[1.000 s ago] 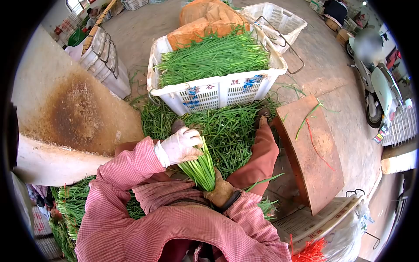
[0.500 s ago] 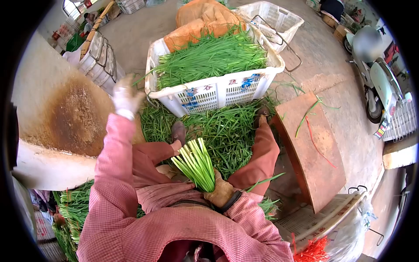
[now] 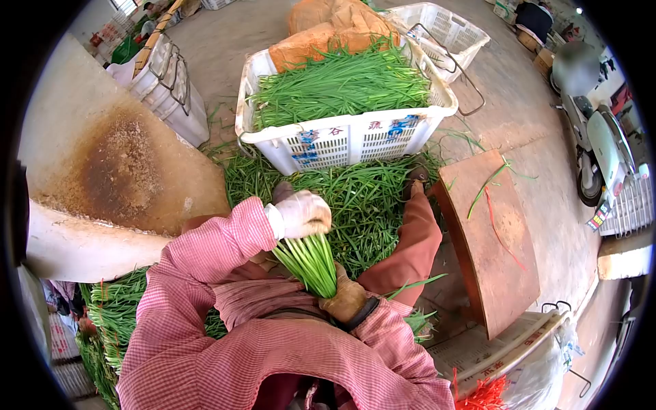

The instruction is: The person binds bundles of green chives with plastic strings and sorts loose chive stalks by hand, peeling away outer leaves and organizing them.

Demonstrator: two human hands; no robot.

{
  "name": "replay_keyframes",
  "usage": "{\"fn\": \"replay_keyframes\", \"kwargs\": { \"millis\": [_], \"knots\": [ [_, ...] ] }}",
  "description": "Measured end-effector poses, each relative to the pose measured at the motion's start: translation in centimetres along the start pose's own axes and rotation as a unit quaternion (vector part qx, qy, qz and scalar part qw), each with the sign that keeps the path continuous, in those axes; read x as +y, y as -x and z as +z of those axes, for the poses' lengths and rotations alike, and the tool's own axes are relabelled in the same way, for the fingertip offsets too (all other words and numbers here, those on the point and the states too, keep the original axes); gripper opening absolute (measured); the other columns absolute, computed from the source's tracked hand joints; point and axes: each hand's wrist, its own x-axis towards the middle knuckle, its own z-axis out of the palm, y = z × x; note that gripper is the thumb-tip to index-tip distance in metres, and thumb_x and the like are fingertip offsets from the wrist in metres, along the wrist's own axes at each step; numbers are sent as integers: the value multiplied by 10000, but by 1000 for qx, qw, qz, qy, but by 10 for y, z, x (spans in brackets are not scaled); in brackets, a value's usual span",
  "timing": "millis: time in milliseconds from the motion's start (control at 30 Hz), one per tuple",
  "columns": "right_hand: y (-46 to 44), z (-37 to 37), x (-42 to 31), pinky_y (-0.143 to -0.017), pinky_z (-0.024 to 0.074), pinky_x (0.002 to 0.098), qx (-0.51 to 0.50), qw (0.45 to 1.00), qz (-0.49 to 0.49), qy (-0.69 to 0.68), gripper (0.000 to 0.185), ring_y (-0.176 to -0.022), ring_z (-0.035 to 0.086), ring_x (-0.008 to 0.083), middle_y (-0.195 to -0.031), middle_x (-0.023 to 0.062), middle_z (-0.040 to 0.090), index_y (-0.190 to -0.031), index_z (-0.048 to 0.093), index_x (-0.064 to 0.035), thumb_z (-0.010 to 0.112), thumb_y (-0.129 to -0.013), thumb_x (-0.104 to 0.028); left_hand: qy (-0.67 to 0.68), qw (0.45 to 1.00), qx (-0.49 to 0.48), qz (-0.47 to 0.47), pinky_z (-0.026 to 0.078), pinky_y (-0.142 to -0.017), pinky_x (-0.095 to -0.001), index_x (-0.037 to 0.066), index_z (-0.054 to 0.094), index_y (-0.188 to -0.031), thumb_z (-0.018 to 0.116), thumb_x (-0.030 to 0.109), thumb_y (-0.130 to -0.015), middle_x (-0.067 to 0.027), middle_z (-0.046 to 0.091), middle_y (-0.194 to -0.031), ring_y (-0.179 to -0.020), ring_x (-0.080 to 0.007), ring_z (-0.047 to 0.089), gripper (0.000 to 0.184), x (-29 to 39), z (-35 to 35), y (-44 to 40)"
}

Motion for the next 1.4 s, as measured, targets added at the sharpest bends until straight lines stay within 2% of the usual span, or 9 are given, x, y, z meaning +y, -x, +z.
{"fn": "replay_keyframes", "kwargs": {
  "millis": [167, 233, 400, 600, 833, 967, 1067, 1133, 1400],
  "knots": [
    [5, -15, 8, -930, 347, 289, -49, 967, -41, -246, 676, -1038, 484, 165, -1149, 66, 502, -1250, 251, -26, 600, -678, 66, 371, 750, 517, -182, 467, -742, -285, -7, 539, -918, 544, 70, -787, -75, 587, -860, -775, -182, 563, 153, -85, -33, 19],
    [8, -29, 15, -878, 400, 314, -58, 929, 43, -362, 656, -989, 520, 179, -1122, 79, 521, -1225, 335, -52, 666, -665, 33, 86, 795, 504, -328, 432, -830, -335, 37, 496, -1075, 596, 45, -737, -54, 580, -944, -851, -156, 548, 353, -123, -45, 52],
    [-5, -41, 44, -668, 469, 296, -66, 829, 142, -537, 671, -850, 563, 184, -1033, 104, 562, -1212, 380, -84, 726, -639, -29, 492, 844, 46, -207, 308, -950, -304, 34, 408, -1187, 596, 287, -796, -77, 468, -1182, -1125, -158, 388, 502, -41, 37, 77],
    [1, -27, 19, -823, 436, 318, 35, 955, 6, -294, 757, -973, 500, 153, -1057, 49, 521, -1230, 316, -66, 763, -619, -77, 746, 561, 230, -277, 420, -767, -298, 27, 532, -1023, 678, 193, -725, -37, 569, -944, -858, -148, 533, 371, 69, 113, 14],
    [16, -49, 14, -755, 476, 302, 59, 961, 19, -270, 622, -873, 555, 143, -940, 22, 574, -1166, 423, -90, 739, -634, -27, 424, 878, 164, -148, 410, -772, -277, -3, 479, -1063, 620, 176, -780, -64, 541, -949, -843, -162, 505, 363, 82, 93, -9],
    [64, -118, -17, -645, 510, 304, 50, 945, 49, -319, 456, -713, 606, 188, -850, 100, 606, -1119, 492, -29, 660, -697, 5, 632, 744, 144, -164, 283, -985, -309, -33, 232, -1297, 513, 82, -819, -182, 332, -1310, -1211, -235, 332, 565, 101, 53, 47],
    [115, -216, 5, -664, 518, 344, 201, 931, 80, -293, 331, -735, 623, 242, -866, 165, 618, -981, 565, 37, 669, -667, 21, 491, 748, 366, -257, 384, -907, -298, -31, 352, -1228, 433, 85, -850, -157, 500, -1141, -1031, -229, 508, 404, 102, 47, 140],
    [145, -275, 23, -605, 511, 332, 329, 886, 160, -286, 309, -671, 617, 234, -782, 136, 623, -928, 580, 28, 695, -666, -87, 519, 559, 492, -419, 388, -886, -271, -17, 393, -1201, 417, 108, -874, -147, 536, -1072, -995, -202, 522, 351, 65, 83, 209],
    [125, -393, 163, -695, 475, 399, 570, 792, 212, 62, 569, -775, 577, 260, -916, 139, 584, -1061, 481, -11, 747, -573, -132, 493, 458, 545, -500, 393, -876, -268, -15, 418, -1175, 441, 112, -862, -135, 544, -1060, -983, -190, 524, 339, -6, 113, 189]
  ]
}}
